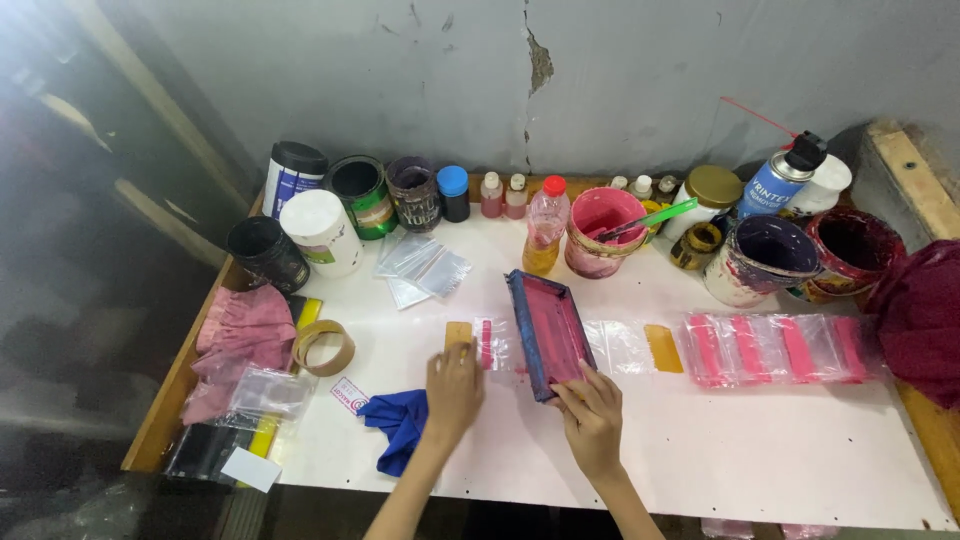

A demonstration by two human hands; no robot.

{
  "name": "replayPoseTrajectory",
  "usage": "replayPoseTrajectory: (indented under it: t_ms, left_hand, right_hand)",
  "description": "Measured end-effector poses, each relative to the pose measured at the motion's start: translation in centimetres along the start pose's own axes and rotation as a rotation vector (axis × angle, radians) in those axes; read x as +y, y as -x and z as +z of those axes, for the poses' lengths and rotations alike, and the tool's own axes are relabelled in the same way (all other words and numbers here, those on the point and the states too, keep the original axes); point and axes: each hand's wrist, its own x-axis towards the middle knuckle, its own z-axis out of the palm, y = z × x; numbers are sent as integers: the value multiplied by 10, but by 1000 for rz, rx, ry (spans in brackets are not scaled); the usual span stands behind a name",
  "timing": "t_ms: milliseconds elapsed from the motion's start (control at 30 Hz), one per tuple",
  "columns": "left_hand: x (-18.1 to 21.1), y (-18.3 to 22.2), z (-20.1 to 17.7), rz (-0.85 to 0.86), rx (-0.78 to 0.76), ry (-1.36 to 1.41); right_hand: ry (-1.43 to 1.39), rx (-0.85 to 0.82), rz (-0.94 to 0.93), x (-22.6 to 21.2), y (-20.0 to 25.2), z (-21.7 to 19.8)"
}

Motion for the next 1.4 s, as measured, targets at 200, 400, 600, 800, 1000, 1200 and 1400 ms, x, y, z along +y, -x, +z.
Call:
replayPoseTrajectory:
  t_ms: [200,400,600,800,1000,1200,1400]
  left_hand:
    - [77,-26,-116,-641,-528,695]
    - [94,-23,-117,-678,-584,589]
    - [71,-7,-68,-766,-486,985]
    - [60,12,-69,-944,-325,1364]
    - [-11,38,-82,-974,-221,1398]
    - [-106,40,-140,-1016,-269,1205]
    - [-162,28,-172,-1098,-385,1019]
  right_hand:
    - [72,-61,-93,-9,-3,0]
    - [119,-79,-171,-14,-3,3]
    - [208,-47,-253,-19,-6,3]
    - [234,-7,-317,-35,-9,11]
    - [116,-4,-395,-97,-37,36]
    - [63,-156,-382,-152,-42,62]
    - [-27,-526,-310,-157,22,93]
